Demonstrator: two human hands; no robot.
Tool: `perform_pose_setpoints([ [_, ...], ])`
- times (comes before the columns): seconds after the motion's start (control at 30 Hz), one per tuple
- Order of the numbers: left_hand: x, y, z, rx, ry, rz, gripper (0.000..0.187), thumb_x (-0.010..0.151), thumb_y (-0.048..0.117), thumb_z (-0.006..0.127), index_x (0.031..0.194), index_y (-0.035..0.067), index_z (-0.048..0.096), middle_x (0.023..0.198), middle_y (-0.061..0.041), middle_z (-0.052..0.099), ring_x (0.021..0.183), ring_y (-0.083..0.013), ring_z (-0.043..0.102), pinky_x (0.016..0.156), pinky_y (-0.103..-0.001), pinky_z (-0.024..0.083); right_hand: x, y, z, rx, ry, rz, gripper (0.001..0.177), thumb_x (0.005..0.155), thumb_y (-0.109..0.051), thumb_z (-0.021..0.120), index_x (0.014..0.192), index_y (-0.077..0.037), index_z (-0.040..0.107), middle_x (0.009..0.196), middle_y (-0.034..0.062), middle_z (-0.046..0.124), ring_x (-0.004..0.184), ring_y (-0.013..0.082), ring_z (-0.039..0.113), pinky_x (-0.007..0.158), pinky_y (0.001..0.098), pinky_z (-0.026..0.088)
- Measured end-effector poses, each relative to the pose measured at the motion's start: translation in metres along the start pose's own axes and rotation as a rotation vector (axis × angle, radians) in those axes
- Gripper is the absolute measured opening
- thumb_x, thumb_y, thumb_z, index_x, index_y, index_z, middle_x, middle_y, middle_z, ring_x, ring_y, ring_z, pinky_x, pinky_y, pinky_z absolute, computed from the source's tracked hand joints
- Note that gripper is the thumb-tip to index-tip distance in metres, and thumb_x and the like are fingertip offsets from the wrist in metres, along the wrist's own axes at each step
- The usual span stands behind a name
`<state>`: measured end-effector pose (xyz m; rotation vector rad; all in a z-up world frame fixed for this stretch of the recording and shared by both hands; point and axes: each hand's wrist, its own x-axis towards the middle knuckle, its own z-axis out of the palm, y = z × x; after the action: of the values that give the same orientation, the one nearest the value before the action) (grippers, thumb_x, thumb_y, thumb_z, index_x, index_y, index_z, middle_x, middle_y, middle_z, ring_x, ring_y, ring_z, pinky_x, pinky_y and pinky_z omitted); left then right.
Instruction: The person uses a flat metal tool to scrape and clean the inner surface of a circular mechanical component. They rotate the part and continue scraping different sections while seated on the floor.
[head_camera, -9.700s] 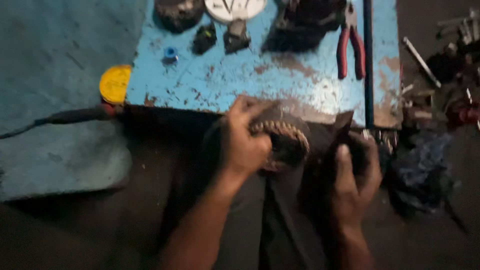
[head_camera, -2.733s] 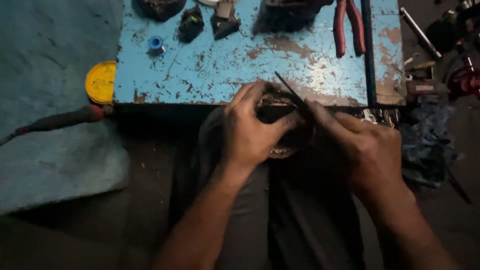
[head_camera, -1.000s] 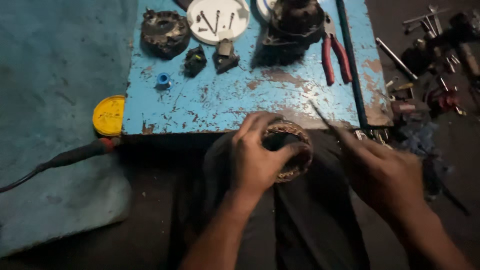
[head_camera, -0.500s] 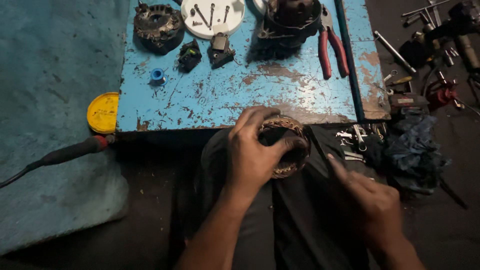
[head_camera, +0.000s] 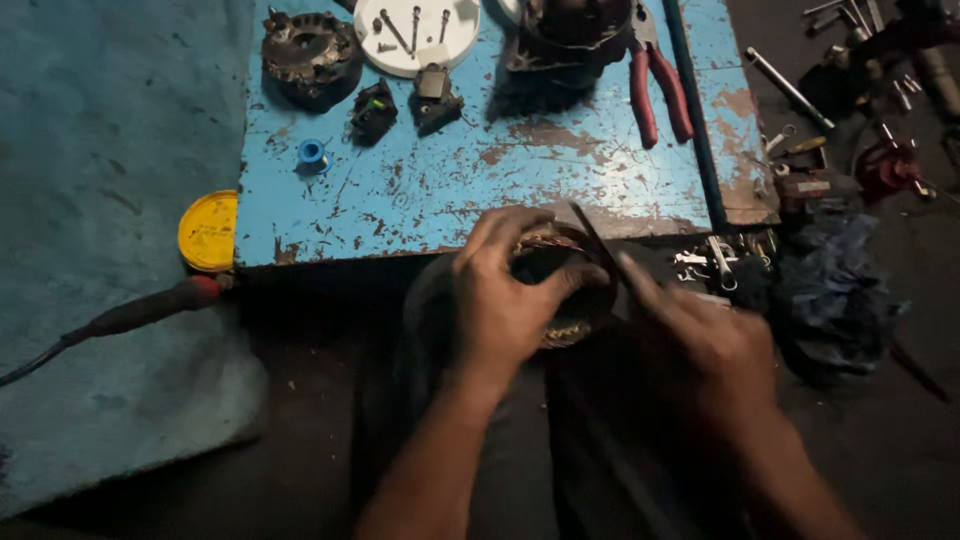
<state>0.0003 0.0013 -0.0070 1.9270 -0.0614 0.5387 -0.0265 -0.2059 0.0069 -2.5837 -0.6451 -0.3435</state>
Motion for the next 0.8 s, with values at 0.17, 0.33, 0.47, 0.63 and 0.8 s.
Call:
perform_pose_setpoints([
  [0.17,-0.001,0.003,-0.003,-0.004,0.002,-0.06,0.049,0.069,0.021,0.093,0.11,0.001,0.074,0.113,-0.012,0.074,0.102,-0.0265,0.076,0.091,-0.035,0.061,0.026,0.008,0.002,-0.025,-0.022,-0.069,0.069,0.077,-0.015,0.077,0.144,-0.019,0.062,0.098,0.012,0.075,0.072,0.0323,0.07,0.063,0.0416,0.055],
  [0.33,0.001,0.002,-0.003,0.032,0.03,-0.034,0.059,0.063,0.029,0.098,0.108,0.001,0.073,0.113,-0.014,0.072,0.103,-0.0293,0.074,0.09,-0.037,0.059,-0.03,-0.001,0.011,0.023,0.033,0.026,0.065,0.08,-0.014,0.076,0.143,-0.017,0.063,0.096,0.0139,0.073,0.074,0.0283,0.071,0.067,0.04,0.056],
  [0.47,-0.002,0.001,-0.003,0.008,0.032,-0.013,0.056,0.065,0.027,0.096,0.109,0.002,0.073,0.113,-0.013,0.073,0.103,-0.0282,0.075,0.091,-0.036,0.06,-0.054,0.002,0.019,-0.013,0.074,0.044,0.06,0.082,-0.011,0.072,0.142,-0.017,0.064,0.103,0.0155,0.072,0.089,0.0313,0.074,0.077,0.0422,0.058],
  [0.63,-0.001,0.007,-0.003,0.009,0.003,-0.056,0.05,0.065,0.02,0.094,0.106,0.002,0.073,0.108,-0.012,0.074,0.097,-0.0267,0.076,0.087,-0.035,0.061,0.001,0.019,0.013,-0.022,0.022,-0.078,0.06,0.076,-0.017,0.075,0.135,-0.019,0.065,0.111,0.0157,0.073,0.086,0.0357,0.073,0.073,0.0437,0.057],
  [0.8,0.001,0.011,-0.005,0.001,0.03,-0.058,0.047,0.066,0.018,0.094,0.105,0.001,0.073,0.107,-0.011,0.075,0.096,-0.0258,0.077,0.086,-0.035,0.061,0.022,0.017,-0.007,-0.056,-0.17,0.003,0.068,0.077,-0.01,0.073,0.142,-0.029,0.064,0.114,0.0097,0.075,0.085,0.035,0.074,0.071,0.0432,0.058],
])
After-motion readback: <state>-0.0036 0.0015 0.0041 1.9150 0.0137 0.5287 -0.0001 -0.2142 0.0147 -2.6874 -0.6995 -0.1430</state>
